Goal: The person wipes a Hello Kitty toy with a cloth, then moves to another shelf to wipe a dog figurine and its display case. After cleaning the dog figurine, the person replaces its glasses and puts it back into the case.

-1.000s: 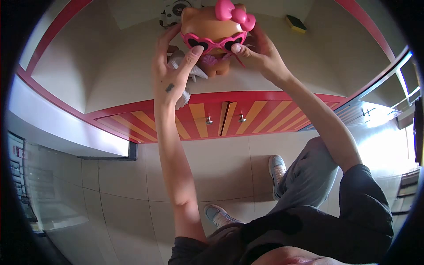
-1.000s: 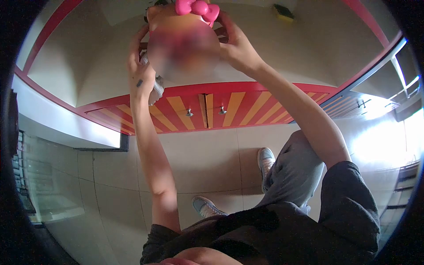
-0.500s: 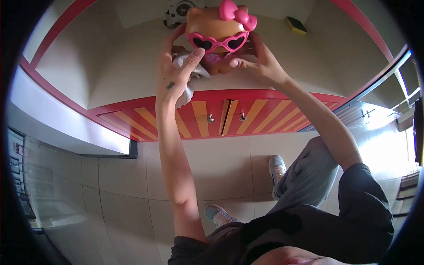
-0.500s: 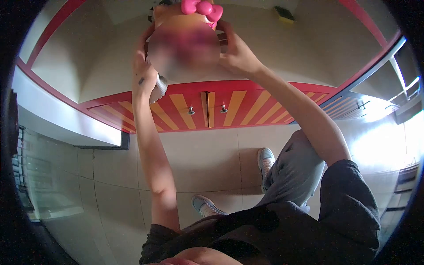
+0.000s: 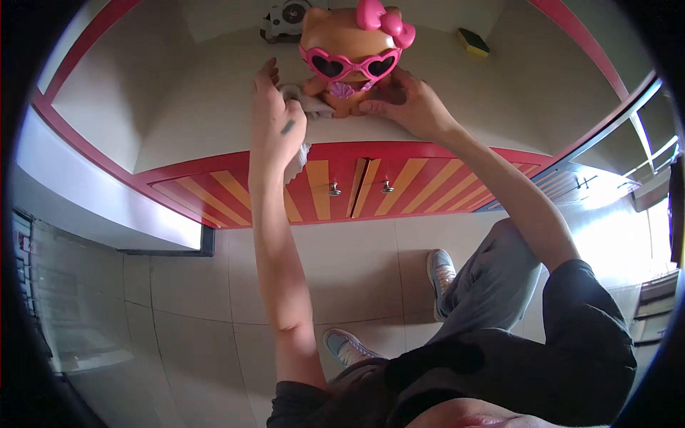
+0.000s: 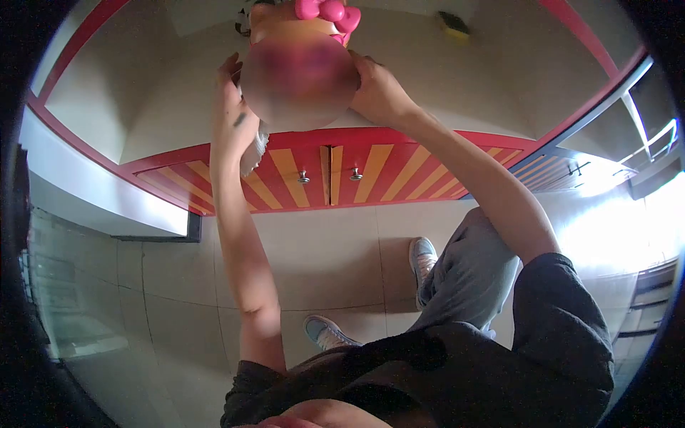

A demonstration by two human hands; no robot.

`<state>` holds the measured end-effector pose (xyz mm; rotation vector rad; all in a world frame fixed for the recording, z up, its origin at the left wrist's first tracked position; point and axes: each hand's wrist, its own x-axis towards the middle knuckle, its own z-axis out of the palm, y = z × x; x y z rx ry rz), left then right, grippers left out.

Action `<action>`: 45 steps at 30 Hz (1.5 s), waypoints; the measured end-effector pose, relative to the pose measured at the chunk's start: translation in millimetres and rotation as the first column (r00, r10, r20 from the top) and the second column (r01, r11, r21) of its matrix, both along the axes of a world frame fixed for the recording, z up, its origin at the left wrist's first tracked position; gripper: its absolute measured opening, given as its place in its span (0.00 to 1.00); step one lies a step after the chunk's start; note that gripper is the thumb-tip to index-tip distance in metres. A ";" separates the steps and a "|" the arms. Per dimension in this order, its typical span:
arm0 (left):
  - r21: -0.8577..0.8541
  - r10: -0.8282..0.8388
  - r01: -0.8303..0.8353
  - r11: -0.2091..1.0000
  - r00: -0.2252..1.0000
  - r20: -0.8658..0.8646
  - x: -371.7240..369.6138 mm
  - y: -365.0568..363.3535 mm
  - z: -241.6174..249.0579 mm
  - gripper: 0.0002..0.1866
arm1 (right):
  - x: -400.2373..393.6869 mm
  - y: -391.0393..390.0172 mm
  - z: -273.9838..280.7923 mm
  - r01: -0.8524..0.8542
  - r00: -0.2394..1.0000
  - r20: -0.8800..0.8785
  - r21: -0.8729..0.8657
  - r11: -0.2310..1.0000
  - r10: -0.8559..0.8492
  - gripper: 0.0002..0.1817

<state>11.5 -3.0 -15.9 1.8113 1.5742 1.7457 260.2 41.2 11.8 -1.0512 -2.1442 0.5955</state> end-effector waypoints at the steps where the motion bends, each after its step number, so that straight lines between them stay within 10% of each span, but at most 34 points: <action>1: 0.022 0.047 -0.047 0.999 0.999 0.006 6.4 -1.9 2.0 0.30 | 0.0 0.0 -0.7 -0.002 1.000 0.003 0.000 1.000 0.002 0.33; 5: 0.137 -0.056 0.001 0.991 0.916 0.398 27.0 1.8 -4.0 0.26 | -1.0 2.4 -3.4 -0.046 0.998 -0.027 0.131 0.990 0.050 0.29; 19: -0.047 0.119 -0.114 0.992 0.986 0.114 46.0 -17.1 7.2 0.20 | 7.8 11.7 2.0 0.025 0.999 0.034 0.165 0.986 -0.031 0.20; 38: 0.124 0.139 -0.143 0.982 0.989 0.040 45.3 -10.1 -4.8 0.18 | 22.6 194.2 -11.8 0.507 0.853 0.041 0.175 0.844 -0.521 0.42; 43: 0.052 0.113 -0.115 0.992 0.993 0.035 49.6 -10.0 -4.6 0.15 | 25.9 214.2 -32.9 0.431 0.773 0.198 0.533 0.729 -0.602 0.37; 45: 0.093 0.093 -0.094 0.991 0.996 0.019 46.1 -6.5 -6.8 0.13 | 16.5 184.9 -6.6 0.473 0.775 0.326 0.271 0.839 -0.542 0.35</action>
